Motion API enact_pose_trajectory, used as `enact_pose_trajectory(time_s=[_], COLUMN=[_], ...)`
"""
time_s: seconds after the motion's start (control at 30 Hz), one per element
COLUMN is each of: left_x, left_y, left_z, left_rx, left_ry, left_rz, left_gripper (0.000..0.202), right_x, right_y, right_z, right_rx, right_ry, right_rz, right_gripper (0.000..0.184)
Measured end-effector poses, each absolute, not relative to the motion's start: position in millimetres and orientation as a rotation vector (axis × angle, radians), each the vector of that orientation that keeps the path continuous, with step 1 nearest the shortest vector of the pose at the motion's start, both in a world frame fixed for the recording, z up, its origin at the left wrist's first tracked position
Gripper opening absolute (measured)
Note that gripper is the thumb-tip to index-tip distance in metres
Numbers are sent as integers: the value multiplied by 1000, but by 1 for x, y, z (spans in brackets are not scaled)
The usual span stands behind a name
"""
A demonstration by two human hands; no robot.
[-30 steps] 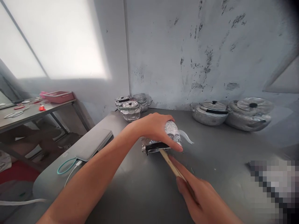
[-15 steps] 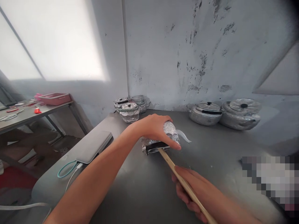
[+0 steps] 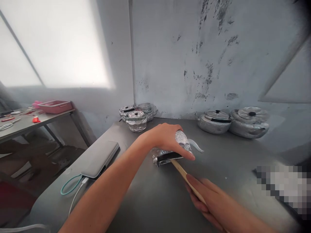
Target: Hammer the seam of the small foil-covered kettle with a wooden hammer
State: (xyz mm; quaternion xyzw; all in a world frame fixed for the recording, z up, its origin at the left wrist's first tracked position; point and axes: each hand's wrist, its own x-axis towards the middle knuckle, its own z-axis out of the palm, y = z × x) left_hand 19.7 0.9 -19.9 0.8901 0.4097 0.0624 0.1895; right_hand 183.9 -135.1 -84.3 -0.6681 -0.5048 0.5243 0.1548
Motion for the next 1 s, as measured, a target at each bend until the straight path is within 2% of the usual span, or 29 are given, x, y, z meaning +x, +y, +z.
enact_pose_trajectory(time_s=[0.1, 0.3, 0.53, 0.77, 1.0], left_x=[19, 21, 20, 19, 17], left_y=[2, 1, 3, 5, 8], left_z=[-19, -17, -19, -19, -21], left_rx=[2485, 2459, 2470, 2423, 2391], left_ry=[1166, 1171, 1176, 1203, 1184], left_rz=[167, 158, 209, 248, 285], left_gripper=[118, 118, 112, 116, 108], right_x=[186, 194, 204, 209, 204], right_y=[-139, -141, -139, -132, -133], right_z=[-90, -104, -120, -112, -100], right_rx=[-1966, -1811, -1716, -1752, -1727], right_ry=[-1408, -1590, -1806, -1895, -1993], right_rz=[1490, 1145, 919, 918, 818], right_gripper=[44, 41, 36, 30, 32])
